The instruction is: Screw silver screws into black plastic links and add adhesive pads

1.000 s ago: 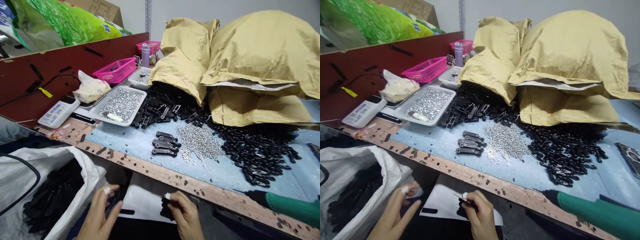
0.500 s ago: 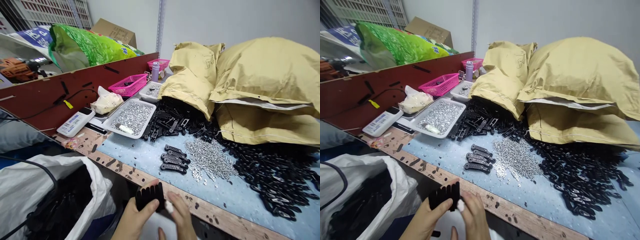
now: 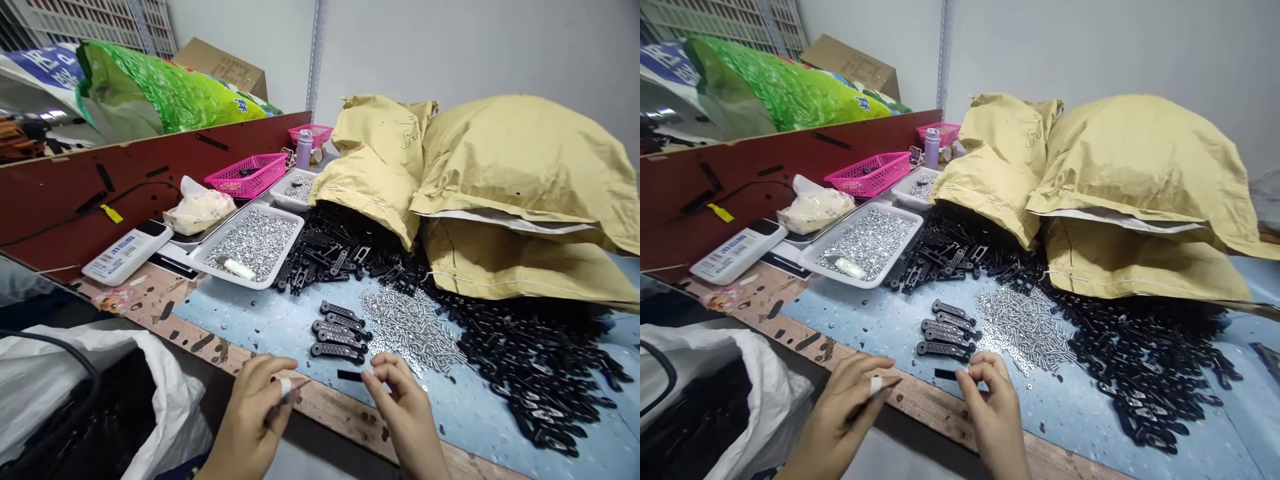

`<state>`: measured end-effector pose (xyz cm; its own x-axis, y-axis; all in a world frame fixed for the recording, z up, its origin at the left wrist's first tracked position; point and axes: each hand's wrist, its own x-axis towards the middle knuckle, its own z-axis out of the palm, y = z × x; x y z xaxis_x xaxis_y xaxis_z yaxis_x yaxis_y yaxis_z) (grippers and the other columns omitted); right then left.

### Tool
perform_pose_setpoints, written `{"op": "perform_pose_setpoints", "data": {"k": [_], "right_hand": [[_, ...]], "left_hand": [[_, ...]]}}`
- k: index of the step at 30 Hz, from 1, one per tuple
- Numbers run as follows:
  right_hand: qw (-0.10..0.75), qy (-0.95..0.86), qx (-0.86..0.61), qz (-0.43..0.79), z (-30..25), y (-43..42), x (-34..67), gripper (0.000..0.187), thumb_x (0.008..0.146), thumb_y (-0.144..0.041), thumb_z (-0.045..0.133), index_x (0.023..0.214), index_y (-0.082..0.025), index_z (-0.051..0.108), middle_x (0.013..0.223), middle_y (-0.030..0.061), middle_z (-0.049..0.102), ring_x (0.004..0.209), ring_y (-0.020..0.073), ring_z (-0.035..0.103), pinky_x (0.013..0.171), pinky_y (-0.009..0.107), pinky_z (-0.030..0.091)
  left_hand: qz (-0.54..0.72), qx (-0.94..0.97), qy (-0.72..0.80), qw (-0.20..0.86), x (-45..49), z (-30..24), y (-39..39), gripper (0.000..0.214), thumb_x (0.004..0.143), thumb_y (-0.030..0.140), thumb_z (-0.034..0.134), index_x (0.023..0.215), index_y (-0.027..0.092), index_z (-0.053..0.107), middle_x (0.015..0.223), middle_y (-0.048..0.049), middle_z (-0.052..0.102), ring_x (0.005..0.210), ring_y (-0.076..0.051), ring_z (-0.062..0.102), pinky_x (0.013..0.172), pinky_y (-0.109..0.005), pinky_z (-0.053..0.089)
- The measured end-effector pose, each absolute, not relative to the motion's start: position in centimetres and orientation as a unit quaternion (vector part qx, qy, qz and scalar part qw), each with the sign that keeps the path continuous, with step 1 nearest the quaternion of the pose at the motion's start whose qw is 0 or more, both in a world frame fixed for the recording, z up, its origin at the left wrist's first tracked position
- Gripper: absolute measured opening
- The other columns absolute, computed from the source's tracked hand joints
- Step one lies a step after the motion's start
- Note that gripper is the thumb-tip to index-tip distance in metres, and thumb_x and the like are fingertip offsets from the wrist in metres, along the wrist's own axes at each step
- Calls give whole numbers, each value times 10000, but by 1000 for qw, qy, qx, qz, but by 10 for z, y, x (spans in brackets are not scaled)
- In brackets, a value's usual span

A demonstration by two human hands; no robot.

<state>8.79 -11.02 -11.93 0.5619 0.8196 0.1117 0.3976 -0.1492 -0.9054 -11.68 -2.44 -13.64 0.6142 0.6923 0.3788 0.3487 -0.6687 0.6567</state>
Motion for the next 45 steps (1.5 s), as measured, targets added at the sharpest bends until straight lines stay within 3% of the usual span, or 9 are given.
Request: {"op": "perform_pose_setpoints", "data": {"k": [4, 11, 19, 26, 34, 37, 40, 42, 45], "right_hand": [[541, -357, -722, 242, -133, -82, 98, 353, 746, -475, 662, 557, -185, 596, 882, 82, 573, 696, 190, 559, 539, 283, 447], [521, -354, -732, 260, -147, -57, 94, 331, 695, -425, 657, 491, -186, 555, 834, 70, 556, 718, 195, 546, 633, 311, 434], [496, -369, -731, 288, -147, -57, 98, 306, 714, -403, 623, 512, -184, 556, 829, 67, 542, 688, 183, 527, 608, 296, 401], [471, -394, -741, 271, -148, -57, 99, 324, 744, -413, 611, 523, -182, 564, 798, 69, 561, 626, 169, 532, 556, 284, 419], [280, -527, -791, 131, -137, -59, 100, 329, 820, -376, 581, 572, -220, 431, 660, 7, 493, 539, 154, 500, 507, 277, 405], [201, -536, -817, 68, -129, -56, 107, 325, 808, -463, 620, 651, -221, 469, 738, 18, 519, 561, 171, 526, 492, 288, 404], [238, -572, -784, 38, -125, -41, 115, 253, 895, -437, 512, 984, -203, 546, 974, 89, 583, 858, 242, 602, 697, 349, 494], [252, -616, -743, 69, -126, -30, 117, 273, 940, -329, 434, 1156, -184, 515, 1099, 120, 596, 1033, 259, 571, 877, 410, 465], [240, -653, -708, 123, -126, -30, 114, 286, 933, -205, 392, 1183, -181, 529, 1120, 117, 627, 1069, 268, 565, 981, 493, 395]], "left_hand": [[303, 911, 227, 164, -97, -147, -15, 510, 736, -38, 362, 1136, 189, 583, 1238, -67, 601, 1150, -286, 472, 904, -473, 378], [294, 927, 198, 120, -83, -153, -8, 473, 706, -60, 330, 1048, 129, 597, 1166, -104, 644, 1104, -243, 558, 929, -436, 460], [285, 922, 217, 149, -85, -151, -10, 500, 708, -56, 311, 1067, 151, 590, 1198, -80, 628, 1135, -224, 547, 977, -419, 444], [261, 929, 210, 156, -79, -147, -8, 402, 665, -20, 391, 939, 175, 611, 1245, -44, 616, 1105, -247, 536, 857, -400, 428], [219, 932, 237, 165, -78, -145, -12, 460, 571, -24, 423, 940, 180, 606, 1274, -26, 593, 1122, -236, 501, 924, -404, 351], [229, 928, 239, 169, -76, -146, -12, 446, 574, -14, 444, 938, 187, 607, 1245, -24, 609, 1109, -240, 506, 944, -426, 330], [230, 921, 245, 197, -75, -144, -11, 446, 554, -23, 430, 903, 194, 603, 1230, -27, 614, 1115, -252, 502, 944, -455, 325], [228, 911, 255, 229, -77, -140, -10, 438, 540, -33, 414, 869, 194, 594, 1207, -35, 621, 1121, -259, 496, 939, -467, 342], [221, 892, 273, 285, -83, -131, -10, 344, 634, -29, 429, 843, 195, 586, 1187, -63, 613, 1112, -259, 497, 908, -444, 413]]}}
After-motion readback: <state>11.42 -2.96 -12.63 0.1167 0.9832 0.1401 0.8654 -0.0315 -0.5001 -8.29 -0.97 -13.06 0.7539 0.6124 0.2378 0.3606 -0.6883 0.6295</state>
